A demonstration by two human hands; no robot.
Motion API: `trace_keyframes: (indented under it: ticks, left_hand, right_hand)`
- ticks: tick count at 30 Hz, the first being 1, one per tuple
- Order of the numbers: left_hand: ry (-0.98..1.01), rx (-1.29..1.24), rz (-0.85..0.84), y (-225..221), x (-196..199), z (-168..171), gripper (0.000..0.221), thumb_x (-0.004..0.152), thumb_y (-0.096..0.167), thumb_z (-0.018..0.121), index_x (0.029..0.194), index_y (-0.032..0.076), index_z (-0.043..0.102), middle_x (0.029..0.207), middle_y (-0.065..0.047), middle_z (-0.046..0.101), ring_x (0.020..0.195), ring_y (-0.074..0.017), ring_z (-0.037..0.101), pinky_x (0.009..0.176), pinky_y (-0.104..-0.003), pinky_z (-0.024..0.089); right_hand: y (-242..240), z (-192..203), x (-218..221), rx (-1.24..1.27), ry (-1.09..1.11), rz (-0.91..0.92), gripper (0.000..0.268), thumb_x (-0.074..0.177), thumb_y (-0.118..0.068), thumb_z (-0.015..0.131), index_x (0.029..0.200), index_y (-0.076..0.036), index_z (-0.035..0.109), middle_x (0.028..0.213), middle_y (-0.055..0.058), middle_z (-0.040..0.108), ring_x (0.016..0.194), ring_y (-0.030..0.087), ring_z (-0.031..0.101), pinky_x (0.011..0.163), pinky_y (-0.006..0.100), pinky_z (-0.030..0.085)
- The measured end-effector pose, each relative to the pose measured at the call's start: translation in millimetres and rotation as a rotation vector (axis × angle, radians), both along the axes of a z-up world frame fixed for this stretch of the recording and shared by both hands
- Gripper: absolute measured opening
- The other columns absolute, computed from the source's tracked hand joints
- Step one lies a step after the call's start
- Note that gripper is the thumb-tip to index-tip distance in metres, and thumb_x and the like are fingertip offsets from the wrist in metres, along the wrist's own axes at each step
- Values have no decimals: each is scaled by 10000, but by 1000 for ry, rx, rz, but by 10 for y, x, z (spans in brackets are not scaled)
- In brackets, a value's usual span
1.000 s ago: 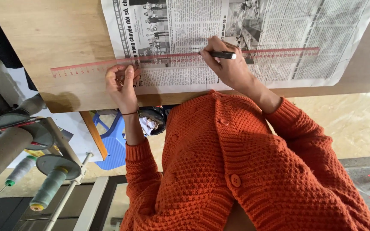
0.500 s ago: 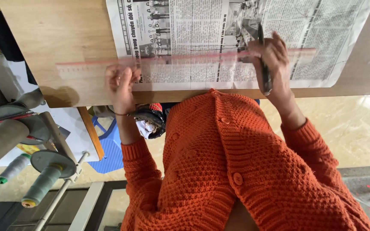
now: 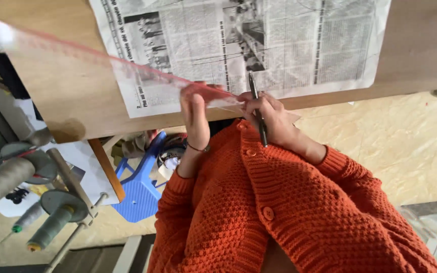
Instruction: Drafting a sewing pattern on newspaper using a ruler and a pen
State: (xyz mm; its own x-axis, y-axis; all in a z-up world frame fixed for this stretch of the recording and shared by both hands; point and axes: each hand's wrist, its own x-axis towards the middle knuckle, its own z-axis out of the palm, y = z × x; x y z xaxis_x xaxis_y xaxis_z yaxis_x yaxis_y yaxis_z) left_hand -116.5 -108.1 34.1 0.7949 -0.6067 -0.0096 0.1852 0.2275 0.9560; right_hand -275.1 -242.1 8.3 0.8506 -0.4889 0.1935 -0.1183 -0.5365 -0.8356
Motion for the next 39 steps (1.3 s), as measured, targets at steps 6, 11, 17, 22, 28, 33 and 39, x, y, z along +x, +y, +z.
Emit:
trace_keyframes:
  ticks: [6, 11, 17, 22, 28, 33, 39]
  left_hand:
    - [-151, -30, -39, -63, 1081, 484, 423, 1152, 439, 350, 1335, 87, 496, 933, -102, 704, 782, -251, 718, 701, -396, 659]
    - [-592, 138, -115, -33, 1949, 807, 401, 1205, 268, 422, 1489, 14, 545, 664, -135, 540, 508, -174, 469, 504, -308, 443]
    - [-1484, 199, -779, -32, 2632, -29, 424, 1196, 313, 591, 1586, 217, 457, 609, 86, 616, 507, -80, 327, 677, -291, 358]
    - [-1469, 217, -1008, -73, 2765, -531, 392, 1175, 276, 605, 1551, 287, 493, 772, 45, 742, 519, -81, 475, 682, -302, 404]
    - [-1493, 278, -1061, -178, 2872, -720, 376, 1181, 298, 560, 1554, 257, 533, 637, 0, 550, 541, -168, 321, 626, -325, 374]
    - [-1424, 322, -1109, -227, 2923, -737, 420, 1162, 263, 604, 1566, 291, 491, 786, -50, 700, 577, -196, 456, 623, -360, 464]
    - [-1386, 354, -1145, -265, 2952, -700, 442, 1153, 258, 642, 1567, 312, 494, 719, -41, 620, 585, -205, 468, 576, -382, 460]
  right_hand:
    - [21, 236, -531, 55, 56, -129, 397, 960, -199, 758, 1213, -23, 509, 1270, 252, 628, 1179, 393, 562, 1083, 537, 432]
    - [431, 338, -514, 112, 62, -563, 303, 1122, -149, 430, 1222, 28, 654, 1072, 156, 633, 881, 236, 580, 782, 363, 471]
    - [846, 312, 238, 392, -197, -761, 43, 1147, -73, 478, 1105, -67, 485, 906, 68, 526, 821, 155, 518, 790, 302, 437]
    - [766, 58, 549, 392, -447, -842, 193, 1166, -108, 509, 1319, 7, 527, 1140, 206, 624, 1033, 295, 661, 977, 396, 576]
    - [651, -55, 721, 282, -459, -869, 271, 1192, -185, 471, 1383, 2, 515, 1262, 221, 595, 1160, 366, 657, 1080, 456, 565]
    - [595, -322, 781, 167, -317, -952, 250, 1184, -211, 491, 1304, 6, 524, 1155, 264, 699, 1099, 374, 728, 983, 457, 597]
    - [640, -704, 667, 137, -90, -1173, 431, 1193, -202, 543, 810, -48, 422, 653, 18, 220, 614, 136, 158, 618, 378, 145]
